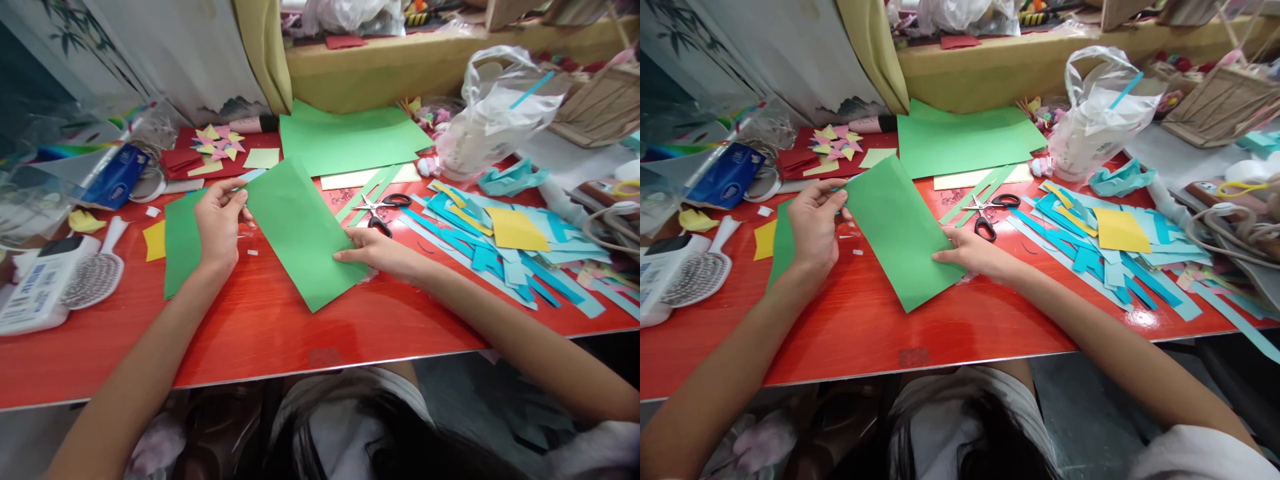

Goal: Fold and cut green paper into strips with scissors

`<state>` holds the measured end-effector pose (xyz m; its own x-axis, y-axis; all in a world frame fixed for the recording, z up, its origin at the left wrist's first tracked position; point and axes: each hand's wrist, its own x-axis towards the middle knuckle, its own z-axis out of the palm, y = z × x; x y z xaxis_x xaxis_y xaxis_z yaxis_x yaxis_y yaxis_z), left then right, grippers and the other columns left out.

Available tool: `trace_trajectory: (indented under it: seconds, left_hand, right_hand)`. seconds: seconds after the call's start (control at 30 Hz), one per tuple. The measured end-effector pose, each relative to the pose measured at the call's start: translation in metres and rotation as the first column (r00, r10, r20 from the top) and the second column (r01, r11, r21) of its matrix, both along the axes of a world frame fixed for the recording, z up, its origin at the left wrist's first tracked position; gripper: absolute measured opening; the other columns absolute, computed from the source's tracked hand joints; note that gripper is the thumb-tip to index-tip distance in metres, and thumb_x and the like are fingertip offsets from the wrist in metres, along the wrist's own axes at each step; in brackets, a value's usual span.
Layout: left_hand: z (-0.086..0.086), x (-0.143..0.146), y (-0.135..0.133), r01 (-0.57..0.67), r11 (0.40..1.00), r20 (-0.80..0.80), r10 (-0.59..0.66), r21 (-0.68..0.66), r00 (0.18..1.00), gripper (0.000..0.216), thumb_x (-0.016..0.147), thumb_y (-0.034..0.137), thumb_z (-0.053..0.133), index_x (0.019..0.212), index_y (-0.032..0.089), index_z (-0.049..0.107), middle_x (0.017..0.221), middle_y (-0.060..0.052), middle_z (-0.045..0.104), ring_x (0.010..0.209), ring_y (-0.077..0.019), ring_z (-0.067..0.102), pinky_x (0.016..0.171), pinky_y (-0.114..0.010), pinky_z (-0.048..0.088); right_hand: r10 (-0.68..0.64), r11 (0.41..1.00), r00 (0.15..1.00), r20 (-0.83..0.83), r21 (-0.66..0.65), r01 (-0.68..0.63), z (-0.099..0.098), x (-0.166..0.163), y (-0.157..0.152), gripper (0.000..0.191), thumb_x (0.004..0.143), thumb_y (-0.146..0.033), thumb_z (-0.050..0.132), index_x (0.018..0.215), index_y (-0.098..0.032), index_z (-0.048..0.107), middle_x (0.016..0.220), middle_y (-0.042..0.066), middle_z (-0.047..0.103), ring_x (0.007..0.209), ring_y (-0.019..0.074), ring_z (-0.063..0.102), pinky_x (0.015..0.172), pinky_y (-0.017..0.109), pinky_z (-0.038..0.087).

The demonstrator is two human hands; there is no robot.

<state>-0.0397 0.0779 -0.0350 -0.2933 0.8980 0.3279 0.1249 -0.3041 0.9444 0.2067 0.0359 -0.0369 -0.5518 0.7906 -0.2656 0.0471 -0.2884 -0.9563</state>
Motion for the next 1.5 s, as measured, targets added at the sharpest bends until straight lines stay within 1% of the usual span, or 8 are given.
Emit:
trace_trajectory:
  seconds: [0.17, 0.53, 0.77, 0.93, 1.23, 1.3, 1.37, 1.5]
  left_hand:
    - [0.002, 0.002, -0.003, 0.035, 0.998, 0.059, -0.032, -0.052, 0.998, 0.010, 0.076, 0.018, 0.062, 0.086, 0.021, 0.061, 0.059, 0.005, 0.053, 0.045, -0.0041, 0.049, 0.040, -0.014, 0.042]
    - [0.005, 0.011, -0.008, 0.136, 0.959, 0.091, -0.116, -0.250, 0.989, 0.020, 0.073, 0.021, 0.065, 0.089, 0.018, 0.054, 0.053, 0.008, 0.051, 0.039, -0.0052, 0.047, 0.035, -0.017, 0.037]
    - [0.001, 0.017, -0.013, 0.328, 0.841, -0.028, -0.375, -0.431, 0.927, 0.019, 0.075, 0.025, 0.064, 0.065, 0.017, 0.049, 0.043, 0.004, 0.054, 0.034, -0.0069, 0.047, 0.034, -0.017, 0.036]
    - [0.002, 0.021, -0.017, 0.319, 0.843, -0.029, -0.366, -0.434, 0.930, 0.023, 0.076, 0.024, 0.063, 0.060, 0.018, 0.047, 0.041, 0.002, 0.054, 0.033, -0.0080, 0.048, 0.034, -0.017, 0.036]
    - [0.012, 0.008, -0.009, 0.226, 0.929, 0.086, -0.210, -0.294, 0.974, 0.019, 0.074, 0.017, 0.065, 0.063, 0.018, 0.050, 0.046, 0.006, 0.046, 0.037, -0.0055, 0.046, 0.032, -0.017, 0.030]
    - [0.013, 0.003, -0.006, 0.201, 0.944, 0.105, -0.179, -0.263, 0.978, 0.018, 0.074, 0.016, 0.064, 0.064, 0.018, 0.049, 0.048, 0.006, 0.047, 0.039, -0.0055, 0.048, 0.034, -0.017, 0.033]
    - [0.012, 0.001, -0.004, 0.164, 0.958, 0.115, -0.140, -0.236, 0.983, 0.019, 0.074, 0.016, 0.065, 0.065, 0.019, 0.048, 0.051, 0.005, 0.050, 0.043, -0.0062, 0.052, 0.037, -0.017, 0.038]
    - [0.008, 0.003, -0.004, 0.107, 0.975, 0.172, -0.073, -0.197, 0.982, 0.018, 0.075, 0.019, 0.065, 0.070, 0.020, 0.047, 0.058, 0.005, 0.055, 0.054, -0.0077, 0.062, 0.043, -0.015, 0.046]
  right_hand:
    - [0.007, 1.000, 0.996, -0.084, 0.003, -0.007, -0.003, -0.001, 0.000, 0.029, 0.073, -0.013, 0.066, 0.100, -0.021, 0.064, 0.102, 0.003, 0.068, 0.088, 0.0194, 0.065, 0.085, 0.035, 0.054]
    - [-0.069, 0.998, 0.993, -0.095, 0.003, 0.070, -0.005, -0.001, 0.001, 0.031, 0.074, -0.015, 0.065, 0.104, -0.021, 0.062, 0.104, 0.004, 0.067, 0.088, 0.0203, 0.066, 0.087, 0.037, 0.054]
    - [-0.203, 0.974, 0.978, -0.054, 0.095, 0.208, -0.007, -0.005, 0.000, 0.036, 0.073, -0.013, 0.063, 0.108, -0.020, 0.060, 0.109, 0.006, 0.065, 0.095, 0.0227, 0.063, 0.090, 0.043, 0.052]
    - [-0.229, 0.960, 0.972, -0.045, 0.153, 0.233, -0.010, -0.006, 0.002, 0.038, 0.075, -0.012, 0.059, 0.112, -0.020, 0.058, 0.111, 0.005, 0.064, 0.102, 0.0217, 0.060, 0.092, 0.043, 0.050]
    - [0.051, 0.991, 0.999, 0.014, 0.124, -0.053, 0.008, 0.012, 0.008, 0.030, 0.072, -0.017, 0.067, 0.102, -0.021, 0.062, 0.100, 0.003, 0.067, 0.096, 0.0214, 0.062, 0.087, 0.038, 0.053]
    - [-0.012, 0.993, 0.999, 0.050, 0.121, 0.006, 0.013, 0.014, 0.010, 0.026, 0.071, -0.015, 0.067, 0.096, -0.020, 0.063, 0.095, 0.003, 0.067, 0.092, 0.0208, 0.063, 0.085, 0.038, 0.053]
    - [-0.157, 0.982, 0.985, 0.072, 0.120, 0.148, 0.015, 0.017, 0.015, 0.023, 0.069, -0.015, 0.070, 0.089, -0.019, 0.062, 0.089, 0.004, 0.067, 0.083, 0.0197, 0.064, 0.079, 0.036, 0.055]
    - [-0.396, 0.905, 0.918, -0.023, 0.158, 0.395, 0.013, 0.025, 0.025, 0.025, 0.068, -0.020, 0.072, 0.089, -0.019, 0.058, 0.086, 0.004, 0.064, 0.073, 0.0152, 0.062, 0.069, 0.029, 0.055]
